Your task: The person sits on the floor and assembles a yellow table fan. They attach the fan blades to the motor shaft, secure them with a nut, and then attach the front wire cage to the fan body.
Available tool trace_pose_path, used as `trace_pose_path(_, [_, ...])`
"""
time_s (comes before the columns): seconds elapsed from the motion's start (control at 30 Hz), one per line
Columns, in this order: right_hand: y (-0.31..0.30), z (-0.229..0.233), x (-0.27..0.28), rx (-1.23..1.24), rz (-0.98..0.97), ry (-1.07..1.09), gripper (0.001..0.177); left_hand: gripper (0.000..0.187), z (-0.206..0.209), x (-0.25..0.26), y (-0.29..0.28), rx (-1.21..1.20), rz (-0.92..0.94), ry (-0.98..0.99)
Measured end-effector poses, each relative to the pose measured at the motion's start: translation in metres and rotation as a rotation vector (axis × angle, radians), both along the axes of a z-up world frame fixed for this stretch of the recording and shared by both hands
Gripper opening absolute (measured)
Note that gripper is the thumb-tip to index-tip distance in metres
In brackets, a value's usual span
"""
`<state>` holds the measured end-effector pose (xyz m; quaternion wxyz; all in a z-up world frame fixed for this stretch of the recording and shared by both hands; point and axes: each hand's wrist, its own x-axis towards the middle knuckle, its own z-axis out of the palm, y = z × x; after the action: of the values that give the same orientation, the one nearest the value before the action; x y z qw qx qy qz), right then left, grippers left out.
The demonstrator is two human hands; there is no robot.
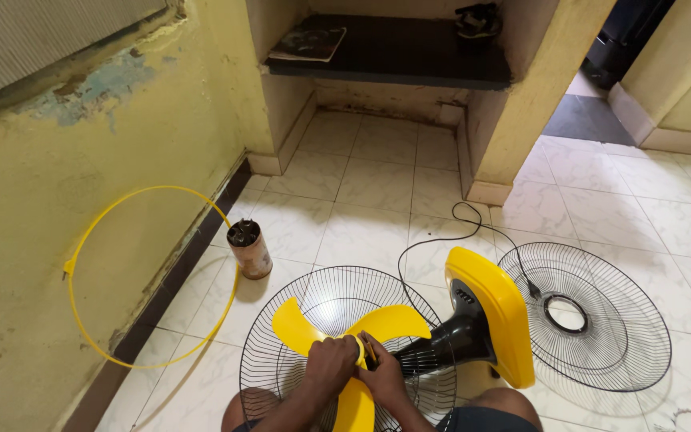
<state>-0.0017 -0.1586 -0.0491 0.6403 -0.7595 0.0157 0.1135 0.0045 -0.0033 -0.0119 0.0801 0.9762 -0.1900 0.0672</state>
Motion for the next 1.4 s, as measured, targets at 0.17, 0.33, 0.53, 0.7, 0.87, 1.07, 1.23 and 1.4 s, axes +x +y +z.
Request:
trace_pose_path(0.17, [0.0, 0.007, 0.001, 0.044, 0.001, 0.008, 0.087, 0.028, 0.02, -0.002, 0.001, 0.006, -0.014, 0.104])
trace_pose_path(0.33, [0.0, 0.009, -0.007, 0.137, 0.001, 0.022, 0.088, 0.026, 0.031, 0.014, 0.018, 0.149, -0.291, 0.135])
trace_pose_path(0.53, [0.001, 0.007, -0.006, 0.048, -0.023, 0.033, 0.089, 0.026, 0.031, 0.028, 0.015, 0.25, -0.379, 0.179])
trace_pose_path(0.7, [0.003, 0.012, -0.006, 0.095, -0.016, -0.018, 0.085, 0.02, 0.029, 0.03, 0.027, 0.258, -0.363, 0.202])
trace_pose_path(0.87, [0.006, 0.009, -0.013, 0.131, -0.044, 0.054, 0.084, 0.03, 0.012, 0.014, 0.023, 0.105, -0.201, 0.21])
trace_pose_path(1.07, [0.005, -0.005, -0.01, 0.148, -0.056, -0.018, 0.081, 0.038, 0.02, 0.003, 0.0, 0.048, 0.01, 0.229])
trace_pose_path(1.23, [0.005, -0.006, -0.003, 0.171, -0.063, -0.01, 0.085, 0.031, 0.055, 0.014, -0.002, 0.116, -0.009, 0.309])
trace_pose_path(1.4, [0.005, -0.008, -0.011, 0.099, -0.073, -0.001, 0.087, 0.056, 0.054, 0.024, 0.01, 0.183, -0.413, 0.218])
